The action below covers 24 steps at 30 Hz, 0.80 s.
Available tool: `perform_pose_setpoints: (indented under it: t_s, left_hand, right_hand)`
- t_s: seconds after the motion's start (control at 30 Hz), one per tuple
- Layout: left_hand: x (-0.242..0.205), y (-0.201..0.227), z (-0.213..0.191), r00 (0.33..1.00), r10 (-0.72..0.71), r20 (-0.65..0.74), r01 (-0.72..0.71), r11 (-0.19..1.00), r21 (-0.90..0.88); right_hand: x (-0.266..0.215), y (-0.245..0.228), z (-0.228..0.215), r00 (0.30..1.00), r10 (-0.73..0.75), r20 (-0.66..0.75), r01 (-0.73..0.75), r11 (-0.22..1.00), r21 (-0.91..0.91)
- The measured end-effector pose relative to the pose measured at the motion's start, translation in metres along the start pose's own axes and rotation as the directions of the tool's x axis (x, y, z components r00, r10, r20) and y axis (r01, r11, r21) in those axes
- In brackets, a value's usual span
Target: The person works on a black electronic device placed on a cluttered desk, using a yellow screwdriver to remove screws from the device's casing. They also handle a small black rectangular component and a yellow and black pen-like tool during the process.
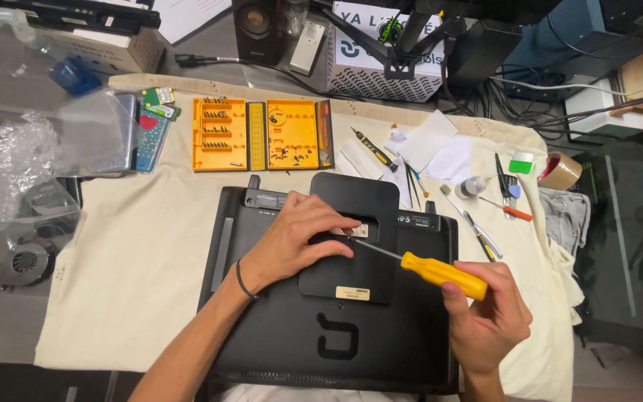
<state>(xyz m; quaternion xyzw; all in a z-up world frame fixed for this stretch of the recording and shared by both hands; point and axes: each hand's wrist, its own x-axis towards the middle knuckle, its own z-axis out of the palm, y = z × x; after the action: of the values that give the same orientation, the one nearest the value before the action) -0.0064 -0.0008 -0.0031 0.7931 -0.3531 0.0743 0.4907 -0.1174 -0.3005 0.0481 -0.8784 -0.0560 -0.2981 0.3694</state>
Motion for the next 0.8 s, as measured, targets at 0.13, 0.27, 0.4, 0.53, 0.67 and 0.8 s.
perform_pose_setpoints:
  t_s: [0.13, 0.27, 0.4, 0.53, 0.67, 0.8]
  left_hand:
    - [-0.012, 0.005, 0.002, 0.996, 0.048, -0.074, -0.049, 0.999, -0.003]
    - [-0.025, 0.017, -0.001, 0.989, 0.038, -0.146, -0.030, 0.998, 0.052]
    - [-0.039, 0.023, 0.000, 0.989, 0.012, -0.149, -0.003, 0.998, 0.059]
    - [-0.045, 0.023, 0.001, 0.988, -0.008, -0.156, 0.016, 0.999, 0.048]
    - [-0.042, 0.024, 0.000, 0.985, -0.046, -0.169, 0.051, 0.998, 0.026]
    - [-0.045, 0.020, 0.001, 0.982, -0.067, -0.178, 0.072, 0.997, 0.020]
  right_hand:
    - [-0.001, -0.006, 0.004, 1.000, -0.001, -0.013, 0.002, 0.998, 0.062]
    - [-0.008, -0.010, 0.005, 1.000, 0.026, -0.010, -0.025, 0.997, 0.070]
    - [-0.019, -0.007, 0.005, 1.000, 0.023, 0.006, -0.024, 0.997, 0.077]
    - [-0.032, 0.003, 0.004, 0.999, 0.023, 0.022, -0.026, 0.994, 0.103]
    - [-0.037, 0.007, 0.001, 0.998, 0.056, -0.031, -0.053, 0.995, 0.083]
    - [-0.037, 0.013, -0.003, 0.996, 0.075, -0.039, -0.074, 0.997, 0.018]
